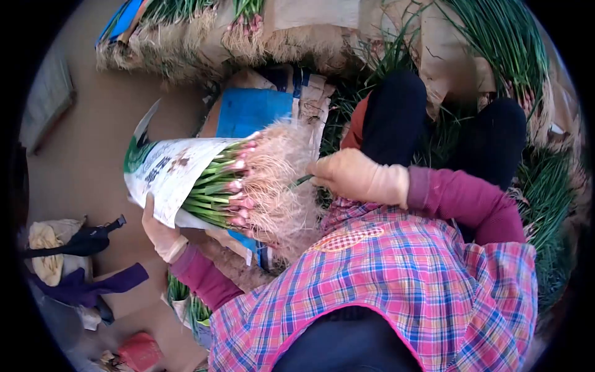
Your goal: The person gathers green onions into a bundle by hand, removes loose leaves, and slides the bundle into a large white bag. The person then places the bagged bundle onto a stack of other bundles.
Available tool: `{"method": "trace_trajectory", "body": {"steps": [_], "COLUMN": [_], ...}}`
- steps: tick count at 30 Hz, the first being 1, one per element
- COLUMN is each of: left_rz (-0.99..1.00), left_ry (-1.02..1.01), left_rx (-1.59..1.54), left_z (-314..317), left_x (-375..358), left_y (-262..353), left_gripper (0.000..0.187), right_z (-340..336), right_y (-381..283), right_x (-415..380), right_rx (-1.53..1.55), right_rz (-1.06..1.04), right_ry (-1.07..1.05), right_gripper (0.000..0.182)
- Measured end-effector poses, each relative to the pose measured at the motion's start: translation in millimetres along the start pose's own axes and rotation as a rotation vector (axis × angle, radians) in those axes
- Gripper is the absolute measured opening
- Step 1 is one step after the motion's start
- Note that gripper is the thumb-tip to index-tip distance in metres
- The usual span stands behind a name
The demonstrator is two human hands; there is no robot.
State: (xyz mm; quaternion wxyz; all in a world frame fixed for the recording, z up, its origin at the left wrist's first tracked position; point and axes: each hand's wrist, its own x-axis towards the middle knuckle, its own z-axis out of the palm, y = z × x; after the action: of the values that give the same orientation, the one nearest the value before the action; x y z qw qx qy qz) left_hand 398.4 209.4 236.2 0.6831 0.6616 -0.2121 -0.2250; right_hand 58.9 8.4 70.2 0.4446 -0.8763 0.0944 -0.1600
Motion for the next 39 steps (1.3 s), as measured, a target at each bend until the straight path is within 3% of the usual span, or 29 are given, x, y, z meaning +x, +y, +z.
{"method": "trace_trajectory", "body": {"steps": [1,3,4,5,6,8,10,11,12,13,14,16,17,18,23,25,27,33,39], "left_rz": [0.008,0.08,0.085,0.085,0.092,0.137,0.207,0.289,0.36,0.198,0.085,0.167,0.14,0.195,0.363,0.462,0.579,0.666,0.769], "left_ry": [-0.012,0.066,0.08,0.092,0.11,0.149,0.23,0.16,0.106,0.13,0.14,0.138,0.08,0.208,0.328,0.431,0.505,0.649,0.789], "left_rx": [0.019,-0.062,-0.104,-0.122,-0.143,-0.131,-0.128,0.099,0.335,-0.02,-0.387,-0.459,-0.511,-0.536,-0.455,-0.404,-0.321,-0.269,-0.21], "left_z": [-8,-20,-23,-17,-11,4,12,13,5,15,28,45,73,85,146,166,141,152,165], "left_x": [-2,-3,-5,-7,-12,-25,-38,-47,-55,-67,-75,-89,-99,-98,-140,-149,-170,-211,-289], "left_y": [6,14,18,21,26,33,33,29,30,35,43,27,28,17,15,18,48,63,51], "left_gripper": [0.052,0.051,0.051,0.048,0.046,0.047,0.047,0.047,0.047,0.047,0.046,0.045,0.036,0.029,0.018,0.017,0.014,0.013,0.012], "right_z": [-10,-61,-89,-124,-146,-202,-201,-193,-167,-158,-127,-81,-51,-29,-4,-1,12,33,45], "right_y": [11,29,53,71,128,177,170,161,141,91,95,41,53,68,86,89,59,44,8], "right_x": [-3,-13,-18,-25,-37,-63,-60,-51,-34,-12,-2,11,18,23,20,26,37,26,-1], "right_rx": [-0.008,-0.158,-0.229,-0.206,-0.583,-0.815,-0.805,-0.8,-0.389,0.391,1.004,1.011,1.053,1.109,1.06,1.018,0.971,0.867,0.627], "right_rz": [-0.115,0.053,-0.01,0.319,0.257,0.231,0.199,0.173,0.134,0.473,0.275,0.294,0.212,0.159,0.113,0.077,0.028,-0.127,-0.552], "right_ry": [0.106,0.21,0.341,0.332,0.486,0.436,0.447,0.44,0.424,0.067,-0.138,-0.326,-0.413,-0.477,-0.749,-0.816,-0.877,-1.001,-1.047], "right_gripper": [0.022,0.014,0.015,0.017,0.025,0.036,0.04,0.043,0.05,0.063,0.074,0.074,0.073,0.073,0.072,0.071,0.07,0.068,0.066]}}
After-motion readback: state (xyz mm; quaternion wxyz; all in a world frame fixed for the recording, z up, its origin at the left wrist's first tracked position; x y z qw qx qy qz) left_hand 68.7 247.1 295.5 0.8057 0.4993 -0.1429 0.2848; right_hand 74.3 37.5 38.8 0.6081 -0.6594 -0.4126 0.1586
